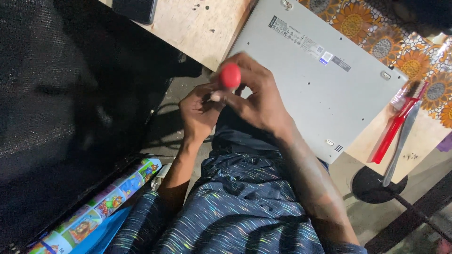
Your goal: Removing screws from the bottom case of a laptop and prying it open using a flat tool.
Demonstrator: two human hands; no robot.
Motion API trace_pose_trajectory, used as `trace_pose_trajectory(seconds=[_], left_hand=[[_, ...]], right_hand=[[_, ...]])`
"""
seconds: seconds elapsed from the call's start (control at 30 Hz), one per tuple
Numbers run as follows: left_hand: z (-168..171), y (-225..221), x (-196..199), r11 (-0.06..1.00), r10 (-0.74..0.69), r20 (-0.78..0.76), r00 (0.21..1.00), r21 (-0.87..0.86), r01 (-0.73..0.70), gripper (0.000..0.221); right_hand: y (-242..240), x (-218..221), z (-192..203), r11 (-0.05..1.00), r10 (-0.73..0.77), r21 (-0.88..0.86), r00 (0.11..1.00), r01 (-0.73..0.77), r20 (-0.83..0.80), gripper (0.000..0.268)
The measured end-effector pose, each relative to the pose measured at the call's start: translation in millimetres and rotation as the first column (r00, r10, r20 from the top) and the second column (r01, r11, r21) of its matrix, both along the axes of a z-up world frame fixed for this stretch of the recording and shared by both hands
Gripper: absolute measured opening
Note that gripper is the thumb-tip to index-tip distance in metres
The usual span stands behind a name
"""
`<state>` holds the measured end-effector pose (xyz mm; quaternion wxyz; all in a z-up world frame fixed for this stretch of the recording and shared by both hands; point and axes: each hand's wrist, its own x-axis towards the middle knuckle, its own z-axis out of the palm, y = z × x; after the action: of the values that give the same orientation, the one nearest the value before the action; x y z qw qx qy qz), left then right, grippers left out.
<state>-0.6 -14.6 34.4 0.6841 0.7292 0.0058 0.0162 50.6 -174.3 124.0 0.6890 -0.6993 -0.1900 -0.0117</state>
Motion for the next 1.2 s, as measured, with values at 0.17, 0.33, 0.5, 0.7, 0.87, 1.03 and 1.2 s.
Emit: trace_pose_trajectory(seconds=[0.17, 0.33, 0.5, 0.7, 0.87, 1.03, 1.2], left_hand=[[30.9, -4.0, 1.5, 1.000, -0.025, 0.015, 1.000, 0.012, 0.025, 0.016], [45.0, -10.0, 3.1, 0.995, -0.006, 0.057, 0.998, 0.099, 0.001, 0.015], [6.3, -0.4, -3.8, 0.969, 0.020, 0.036, 0.999, 0.247, -0.029, 0.015], [37.5, -7.1, 0.3, 0.974, 0.036, 0.077, 0.996, 0.223, -0.052, 0.012], [38.8, -5.3, 0.3, 0.978, 0.008, 0.090, 0.996, 0.206, -0.026, 0.013], [51.9, -9.6, 3.1, 0.989, -0.009, 0.039, 0.999, 0.145, 0.003, 0.014], [44.5, -11.8, 2.2, 0.990, 0.047, 0.052, 0.998, 0.131, -0.054, 0.014]], right_hand=[[-3.8, -0.6, 24.1, 0.999, 0.025, -0.032, 0.998, -0.027, -0.051, 0.004], [-4.9, -2.0, 13.4, 0.996, 0.041, -0.068, 0.992, -0.049, -0.121, 0.009], [1.5, -4.5, 4.7, 0.997, 0.026, -0.072, 1.000, -0.025, 0.014, 0.007], [-3.7, -1.9, 8.1, 0.993, 0.114, -0.019, 0.992, -0.115, -0.054, 0.007], [-2.9, -2.6, 4.9, 0.995, 0.090, -0.031, 0.996, -0.091, -0.007, 0.003], [-3.9, -1.4, 3.9, 0.997, 0.069, -0.018, 0.997, -0.069, 0.025, 0.002], [-12.4, 1.9, 3.4, 0.999, 0.045, 0.010, 0.999, -0.045, 0.005, 0.003]])
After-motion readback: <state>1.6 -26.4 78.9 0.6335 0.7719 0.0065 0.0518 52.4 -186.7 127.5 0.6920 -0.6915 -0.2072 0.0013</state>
